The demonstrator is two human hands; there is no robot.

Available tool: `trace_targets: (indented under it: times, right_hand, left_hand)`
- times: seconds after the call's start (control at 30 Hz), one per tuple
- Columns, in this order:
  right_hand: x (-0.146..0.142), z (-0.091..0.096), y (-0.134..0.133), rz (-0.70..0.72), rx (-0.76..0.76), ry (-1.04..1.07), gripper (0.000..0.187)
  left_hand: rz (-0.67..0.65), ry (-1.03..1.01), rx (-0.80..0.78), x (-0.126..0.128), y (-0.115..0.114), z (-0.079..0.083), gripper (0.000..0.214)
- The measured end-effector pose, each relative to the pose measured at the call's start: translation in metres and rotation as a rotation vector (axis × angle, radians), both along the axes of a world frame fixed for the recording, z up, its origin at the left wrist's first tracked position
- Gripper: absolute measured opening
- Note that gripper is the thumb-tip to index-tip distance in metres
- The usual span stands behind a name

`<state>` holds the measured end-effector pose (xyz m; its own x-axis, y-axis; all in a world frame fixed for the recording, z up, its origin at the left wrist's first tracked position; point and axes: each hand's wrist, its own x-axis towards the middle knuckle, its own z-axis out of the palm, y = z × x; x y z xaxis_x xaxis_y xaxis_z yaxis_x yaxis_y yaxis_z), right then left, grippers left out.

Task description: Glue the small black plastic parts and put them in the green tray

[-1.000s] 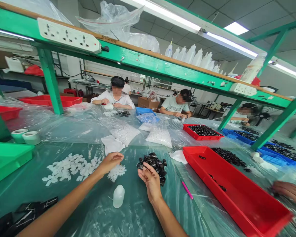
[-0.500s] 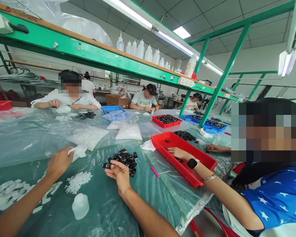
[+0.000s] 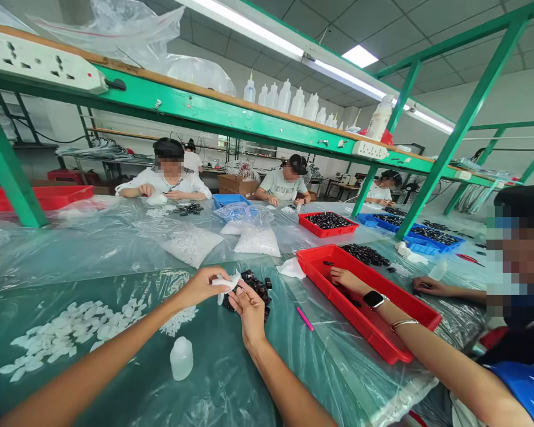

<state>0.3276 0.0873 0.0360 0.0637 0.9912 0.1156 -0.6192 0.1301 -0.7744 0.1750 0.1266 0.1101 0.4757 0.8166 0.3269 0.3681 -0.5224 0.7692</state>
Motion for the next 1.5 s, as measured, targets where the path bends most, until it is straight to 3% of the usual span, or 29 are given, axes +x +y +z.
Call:
trace_targets:
  times: [0.33, 0.53, 0.77, 0.93, 1.17, 1.5]
  right_hand:
    - [-0.001, 0.004, -0.003, 0.044, 0.023, -0.032, 0.037]
    - [0.001, -0.002, 0.0, -0.012, 0.041, -0.121, 0.031]
    - [0.009, -0.006, 0.011, -0.191, 0.16, -0.424, 0.022]
    - [0.019, -0.007, 0.015, -0.28, 0.289, -0.725, 0.03]
    - [0.021, -0.012, 0.018, -0.319, 0.35, -0.986, 0.039]
    - [0.014, -0.002, 0.007, -0.337, 0.403, -1.052, 0.035]
  left_hand:
    - [0.097, -0.171, -0.024, 0.006, 0.007, -0.009, 0.019]
    - [0.256, -0.268, -0.027, -0.004, 0.017, -0.006, 0.022]
    - [0.553, -0.332, 0.031, -0.046, 0.052, -0.003, 0.031]
    - [0.657, -0.141, 0.032, -0.09, 0.063, -0.017, 0.033]
    - [0.665, 0.057, 0.005, -0.116, 0.022, -0.039, 0.061]
    - [0.619, -0.092, -0.124, -0.136, -0.074, -0.034, 0.051]
